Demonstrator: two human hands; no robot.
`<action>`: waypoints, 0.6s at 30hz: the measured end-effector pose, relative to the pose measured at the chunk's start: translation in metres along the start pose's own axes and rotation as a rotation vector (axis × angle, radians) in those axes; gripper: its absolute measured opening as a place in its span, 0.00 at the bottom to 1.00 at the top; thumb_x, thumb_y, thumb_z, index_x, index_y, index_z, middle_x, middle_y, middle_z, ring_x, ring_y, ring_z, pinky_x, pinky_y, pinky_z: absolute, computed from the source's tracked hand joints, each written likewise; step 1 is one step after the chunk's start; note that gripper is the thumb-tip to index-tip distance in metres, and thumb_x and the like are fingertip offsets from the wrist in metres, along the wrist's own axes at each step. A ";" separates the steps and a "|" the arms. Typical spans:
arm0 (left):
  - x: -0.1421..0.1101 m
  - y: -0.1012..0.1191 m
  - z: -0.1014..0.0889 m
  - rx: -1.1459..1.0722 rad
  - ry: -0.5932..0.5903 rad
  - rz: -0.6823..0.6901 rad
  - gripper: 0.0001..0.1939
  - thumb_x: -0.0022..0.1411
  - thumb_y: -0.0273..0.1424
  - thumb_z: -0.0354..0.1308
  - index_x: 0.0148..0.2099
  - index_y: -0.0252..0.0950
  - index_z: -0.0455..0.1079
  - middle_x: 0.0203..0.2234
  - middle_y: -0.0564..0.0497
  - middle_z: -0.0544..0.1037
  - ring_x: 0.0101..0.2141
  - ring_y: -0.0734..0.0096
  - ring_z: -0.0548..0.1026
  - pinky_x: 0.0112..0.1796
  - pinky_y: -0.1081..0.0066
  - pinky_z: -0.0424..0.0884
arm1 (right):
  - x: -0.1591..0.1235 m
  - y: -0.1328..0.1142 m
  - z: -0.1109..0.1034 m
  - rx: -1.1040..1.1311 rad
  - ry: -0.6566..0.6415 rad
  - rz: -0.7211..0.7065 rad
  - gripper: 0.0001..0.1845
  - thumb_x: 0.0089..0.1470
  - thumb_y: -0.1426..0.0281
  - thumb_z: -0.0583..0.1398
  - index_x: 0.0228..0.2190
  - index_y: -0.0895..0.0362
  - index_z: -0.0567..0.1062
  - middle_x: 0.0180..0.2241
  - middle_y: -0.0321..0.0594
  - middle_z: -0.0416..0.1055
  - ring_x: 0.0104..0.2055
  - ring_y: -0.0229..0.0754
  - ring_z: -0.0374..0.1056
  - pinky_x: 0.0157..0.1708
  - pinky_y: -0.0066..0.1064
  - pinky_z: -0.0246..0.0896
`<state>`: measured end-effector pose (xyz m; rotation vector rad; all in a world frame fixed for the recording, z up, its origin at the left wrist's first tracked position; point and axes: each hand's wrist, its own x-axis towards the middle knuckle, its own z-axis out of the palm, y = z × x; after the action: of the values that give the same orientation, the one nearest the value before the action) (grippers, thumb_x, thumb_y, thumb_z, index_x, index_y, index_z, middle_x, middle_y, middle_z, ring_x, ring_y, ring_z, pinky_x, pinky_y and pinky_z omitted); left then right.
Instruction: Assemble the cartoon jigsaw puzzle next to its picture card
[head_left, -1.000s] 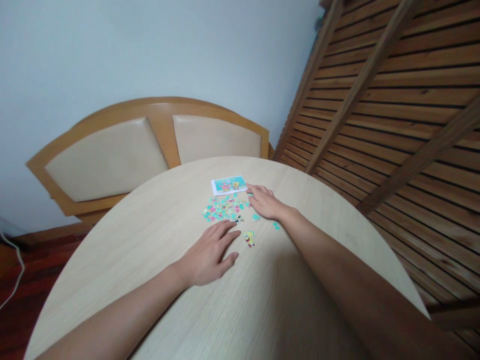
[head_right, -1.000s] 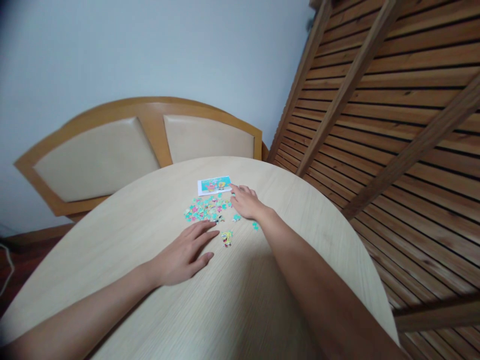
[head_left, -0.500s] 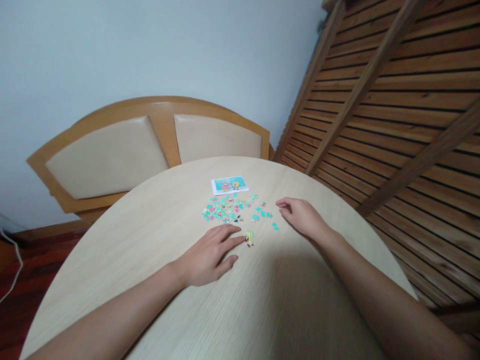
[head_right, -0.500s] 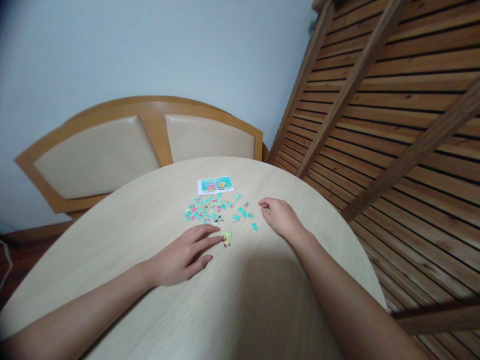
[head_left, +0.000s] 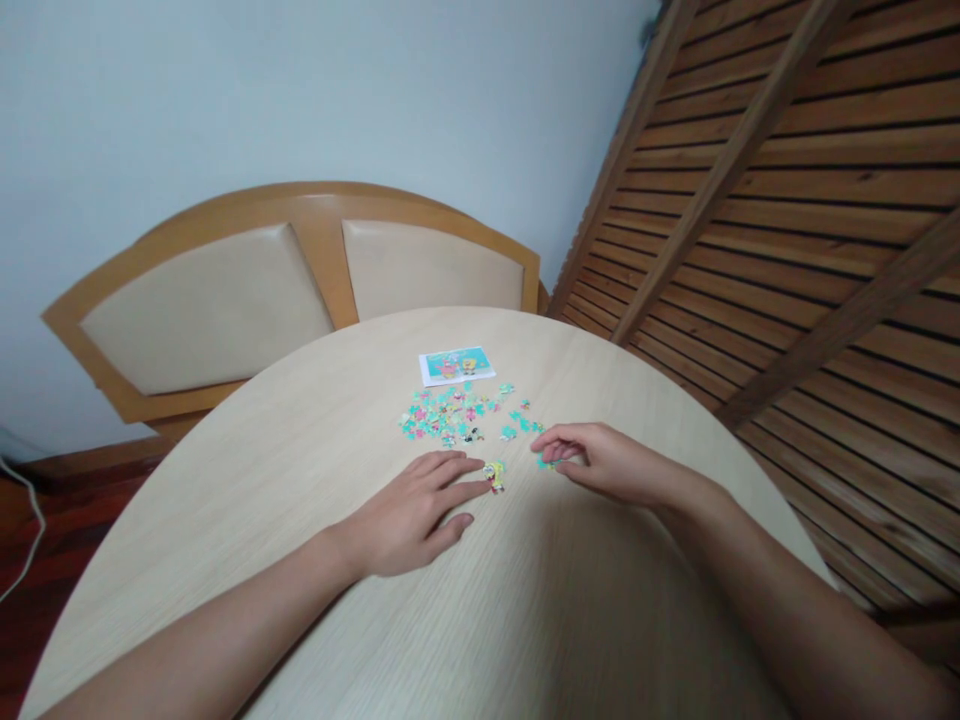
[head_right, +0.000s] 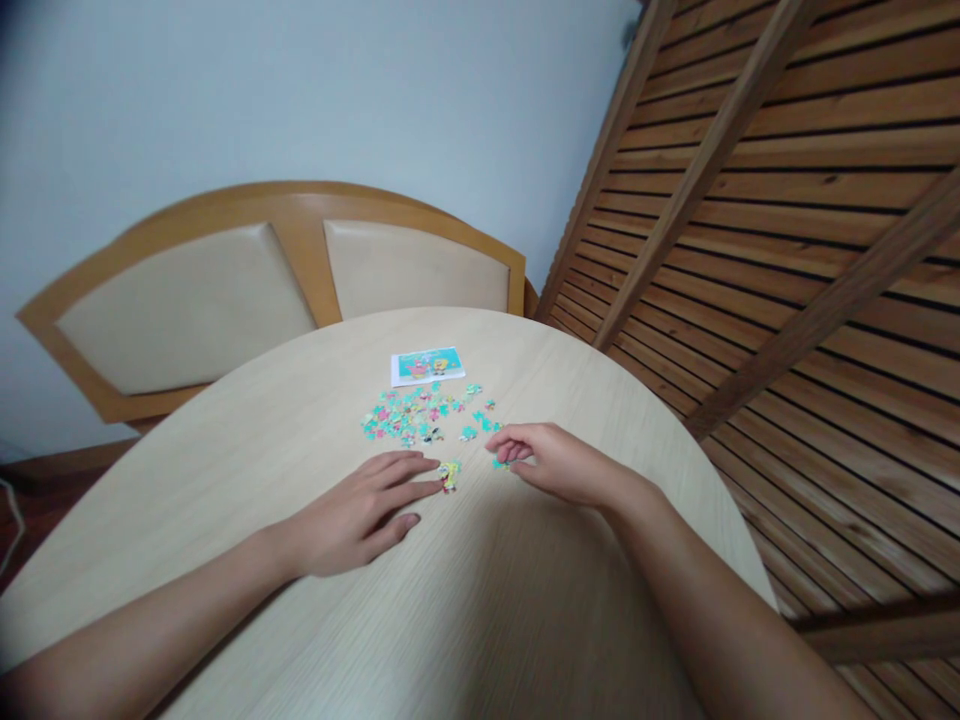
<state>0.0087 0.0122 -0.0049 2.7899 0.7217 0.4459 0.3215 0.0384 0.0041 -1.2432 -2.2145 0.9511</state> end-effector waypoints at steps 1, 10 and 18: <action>0.000 0.000 0.000 0.002 -0.001 0.000 0.23 0.72 0.31 0.51 0.67 0.43 0.62 0.63 0.44 0.68 0.62 0.52 0.65 0.61 0.49 0.63 | 0.001 -0.003 0.004 0.001 -0.015 -0.014 0.18 0.53 0.77 0.59 0.46 0.57 0.78 0.39 0.42 0.80 0.40 0.41 0.77 0.44 0.34 0.72; 0.001 0.002 -0.001 0.009 -0.002 -0.006 0.23 0.72 0.31 0.51 0.66 0.43 0.63 0.63 0.44 0.68 0.62 0.53 0.65 0.61 0.50 0.63 | 0.003 -0.022 0.017 -0.185 0.025 -0.111 0.20 0.53 0.75 0.62 0.49 0.54 0.76 0.44 0.42 0.77 0.44 0.43 0.73 0.46 0.34 0.67; 0.000 0.000 0.001 0.004 0.000 -0.002 0.23 0.72 0.32 0.51 0.67 0.44 0.62 0.63 0.45 0.67 0.63 0.53 0.64 0.62 0.49 0.63 | 0.004 -0.020 0.012 -0.276 -0.035 -0.096 0.04 0.55 0.70 0.65 0.35 0.54 0.78 0.38 0.39 0.76 0.44 0.46 0.71 0.47 0.36 0.64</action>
<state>0.0089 0.0118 -0.0059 2.7924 0.7267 0.4443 0.3001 0.0305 0.0104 -1.2290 -2.4724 0.6509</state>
